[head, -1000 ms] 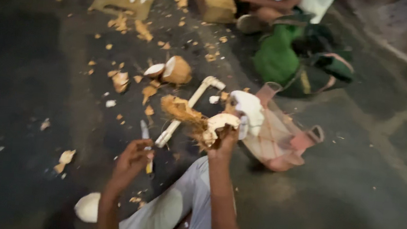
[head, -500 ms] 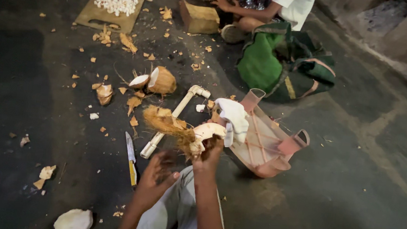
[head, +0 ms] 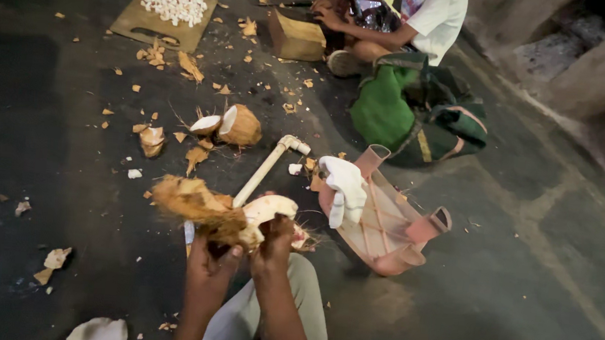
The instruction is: The person sits on the floor and uses a knife to peel the husk from a coconut. They rotate the coconut and scrape away the fibrous outer layer to expose the white shell underneath.
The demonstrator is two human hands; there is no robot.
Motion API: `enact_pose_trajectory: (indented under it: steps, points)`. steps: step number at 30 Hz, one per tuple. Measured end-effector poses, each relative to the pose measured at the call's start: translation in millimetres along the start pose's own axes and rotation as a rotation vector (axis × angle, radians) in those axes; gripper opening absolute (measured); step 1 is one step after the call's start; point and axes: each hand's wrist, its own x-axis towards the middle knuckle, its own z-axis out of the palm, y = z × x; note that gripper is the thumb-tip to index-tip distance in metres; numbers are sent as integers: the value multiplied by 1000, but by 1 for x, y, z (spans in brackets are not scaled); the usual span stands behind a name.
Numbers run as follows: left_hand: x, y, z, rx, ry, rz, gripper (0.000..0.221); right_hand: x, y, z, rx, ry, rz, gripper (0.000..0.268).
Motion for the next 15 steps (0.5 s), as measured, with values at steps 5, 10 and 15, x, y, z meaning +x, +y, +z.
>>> enact_pose_trajectory:
  steps: [5, 10, 15]
  points:
    - [1, 9, -19, 93, 174, 46, 41, -23, 19, 29, 28, -153, -31, 22]
    - [2, 10, -47, 17, 353, -105, 42, -44, 30, 46, 33, -380, 15, 44]
    - [15, -11, -85, -493, 368, 90, 27, -49, 43, 49, -44, -505, 56, 45]
